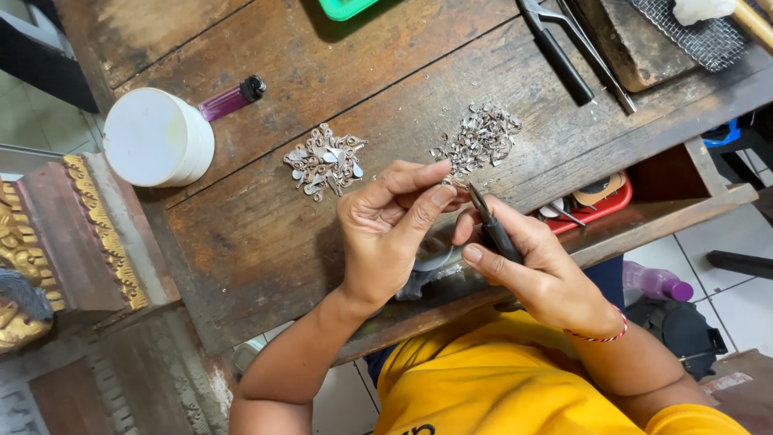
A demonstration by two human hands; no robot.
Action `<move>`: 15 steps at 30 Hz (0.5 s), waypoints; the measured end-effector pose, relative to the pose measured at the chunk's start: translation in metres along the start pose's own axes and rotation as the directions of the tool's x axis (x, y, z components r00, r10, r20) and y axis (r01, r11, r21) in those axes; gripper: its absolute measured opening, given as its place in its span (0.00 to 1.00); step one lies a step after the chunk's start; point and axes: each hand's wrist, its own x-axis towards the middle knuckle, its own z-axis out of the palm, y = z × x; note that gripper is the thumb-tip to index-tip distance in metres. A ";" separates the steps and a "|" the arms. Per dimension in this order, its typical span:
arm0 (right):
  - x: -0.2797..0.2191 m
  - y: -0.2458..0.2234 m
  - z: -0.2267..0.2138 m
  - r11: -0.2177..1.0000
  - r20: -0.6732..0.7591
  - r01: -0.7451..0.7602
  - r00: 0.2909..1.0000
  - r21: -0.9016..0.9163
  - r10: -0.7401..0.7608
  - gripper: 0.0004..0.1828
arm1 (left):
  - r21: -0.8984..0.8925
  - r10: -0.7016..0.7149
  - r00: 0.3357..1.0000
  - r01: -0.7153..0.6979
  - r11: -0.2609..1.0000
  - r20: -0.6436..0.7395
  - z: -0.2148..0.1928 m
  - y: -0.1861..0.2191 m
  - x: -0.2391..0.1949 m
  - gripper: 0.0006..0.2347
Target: The person uses pliers to trim small metal pieces on a wooden workbench. They repeatedly pick up individual pieces, clip edges with the pliers, and place the trimmed pieces into a pile. The process continues throughout the clip with consistent hand movements and tool use.
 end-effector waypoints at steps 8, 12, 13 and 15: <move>0.001 0.009 -0.011 0.992 0.078 -0.120 0.989 -0.043 0.123 0.09 | 0.011 -0.039 0.998 0.038 0.999 0.052 -0.002 0.007 0.004 0.09; 0.000 0.011 -0.015 0.992 0.110 -0.128 0.986 -0.003 0.128 0.10 | 0.096 -0.105 0.992 0.098 0.991 0.076 -0.004 0.016 0.007 0.09; 0.000 0.013 -0.016 0.991 0.110 -0.131 0.985 -0.001 0.131 0.10 | 0.096 -0.109 0.991 0.102 0.990 0.075 -0.005 0.015 0.007 0.09; -0.001 0.019 -0.018 0.992 0.145 -0.128 0.982 0.021 0.124 0.13 | 0.192 -0.089 0.992 0.069 0.979 0.095 -0.006 0.015 0.007 0.09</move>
